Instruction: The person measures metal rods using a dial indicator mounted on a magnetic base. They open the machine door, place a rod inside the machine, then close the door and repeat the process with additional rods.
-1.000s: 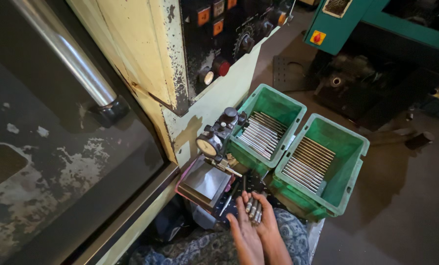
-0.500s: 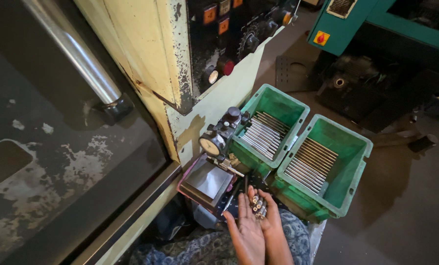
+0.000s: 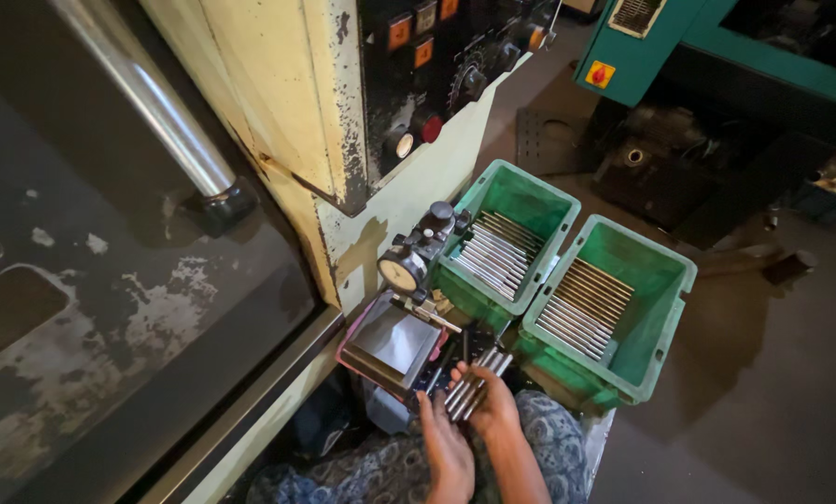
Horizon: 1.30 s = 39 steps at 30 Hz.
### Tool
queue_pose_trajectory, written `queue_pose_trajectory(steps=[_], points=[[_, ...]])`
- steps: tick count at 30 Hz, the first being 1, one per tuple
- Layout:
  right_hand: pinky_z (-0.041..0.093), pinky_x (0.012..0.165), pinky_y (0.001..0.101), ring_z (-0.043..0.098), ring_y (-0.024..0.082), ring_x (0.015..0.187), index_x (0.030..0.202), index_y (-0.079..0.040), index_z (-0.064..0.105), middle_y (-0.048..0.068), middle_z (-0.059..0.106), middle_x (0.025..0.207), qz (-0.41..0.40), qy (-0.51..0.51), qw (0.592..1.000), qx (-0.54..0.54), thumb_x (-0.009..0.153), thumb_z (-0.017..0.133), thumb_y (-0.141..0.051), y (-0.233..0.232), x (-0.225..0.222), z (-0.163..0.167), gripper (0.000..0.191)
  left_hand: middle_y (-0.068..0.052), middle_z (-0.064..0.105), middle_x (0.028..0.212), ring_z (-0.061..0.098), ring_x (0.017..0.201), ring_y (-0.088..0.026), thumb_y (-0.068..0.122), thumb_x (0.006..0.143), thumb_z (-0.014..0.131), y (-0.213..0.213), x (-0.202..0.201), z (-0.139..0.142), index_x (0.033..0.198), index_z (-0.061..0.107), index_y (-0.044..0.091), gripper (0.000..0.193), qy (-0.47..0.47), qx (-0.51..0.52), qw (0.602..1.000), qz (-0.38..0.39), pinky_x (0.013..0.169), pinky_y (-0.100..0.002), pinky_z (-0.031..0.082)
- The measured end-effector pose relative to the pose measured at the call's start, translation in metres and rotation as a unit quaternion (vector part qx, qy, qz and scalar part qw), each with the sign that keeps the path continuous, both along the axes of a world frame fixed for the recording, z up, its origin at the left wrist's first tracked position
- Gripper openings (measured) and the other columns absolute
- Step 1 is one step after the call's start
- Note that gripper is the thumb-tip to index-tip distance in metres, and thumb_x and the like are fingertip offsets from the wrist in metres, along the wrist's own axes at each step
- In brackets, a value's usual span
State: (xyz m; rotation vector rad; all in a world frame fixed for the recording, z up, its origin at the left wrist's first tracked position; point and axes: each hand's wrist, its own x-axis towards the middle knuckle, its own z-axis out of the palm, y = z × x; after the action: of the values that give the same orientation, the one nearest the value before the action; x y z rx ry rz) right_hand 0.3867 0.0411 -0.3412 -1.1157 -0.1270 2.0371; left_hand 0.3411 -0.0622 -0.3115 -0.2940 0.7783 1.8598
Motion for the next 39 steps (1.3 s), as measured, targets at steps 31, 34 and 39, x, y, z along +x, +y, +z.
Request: queue_pose_trajectory(steps=[31,34,39], points=[[0.054,0.086,0.0595,0.064,0.055,0.099,0.118,-0.002,0.056,0.034,0.064,0.106,0.185,-0.694,0.596,0.357,0.083,0.073,-0.026,-0.005,-0.026,-0.011,0.046,-0.012,0.051,0.154,0.045,0.141,-0.021,0.038,0.097,0.060,-0.027,-0.032,0.013,0.147,0.050,-0.001,0.065,0.259,-0.147,0.954,0.019,0.116,-0.034,0.031],[0.054,0.090,0.0598,0.067,0.053,0.102,0.117,-0.002,0.058,0.033,0.070,0.105,0.223,-0.716,0.592,0.295,0.092,0.064,-0.026,-0.001,-0.030,-0.018,0.035,-0.015,0.051,0.153,0.047,0.141,-0.026,0.034,0.091,0.065,-0.025,-0.027,0.016,0.149,0.047,0.000,0.069,0.259,-0.138,0.956,0.023,0.115,-0.038,0.034],[0.054,0.088,0.0588,0.065,0.052,0.104,0.108,-0.003,0.063,0.031,0.070,0.107,0.228,-0.701,0.608,0.294,0.090,0.067,-0.029,-0.001,-0.028,-0.011,0.032,-0.012,0.038,0.161,0.035,0.148,-0.024,0.042,0.094,0.059,-0.032,-0.019,0.027,0.156,0.040,0.006,0.074,0.287,-0.189,0.938,-0.029,0.119,-0.039,0.028]])
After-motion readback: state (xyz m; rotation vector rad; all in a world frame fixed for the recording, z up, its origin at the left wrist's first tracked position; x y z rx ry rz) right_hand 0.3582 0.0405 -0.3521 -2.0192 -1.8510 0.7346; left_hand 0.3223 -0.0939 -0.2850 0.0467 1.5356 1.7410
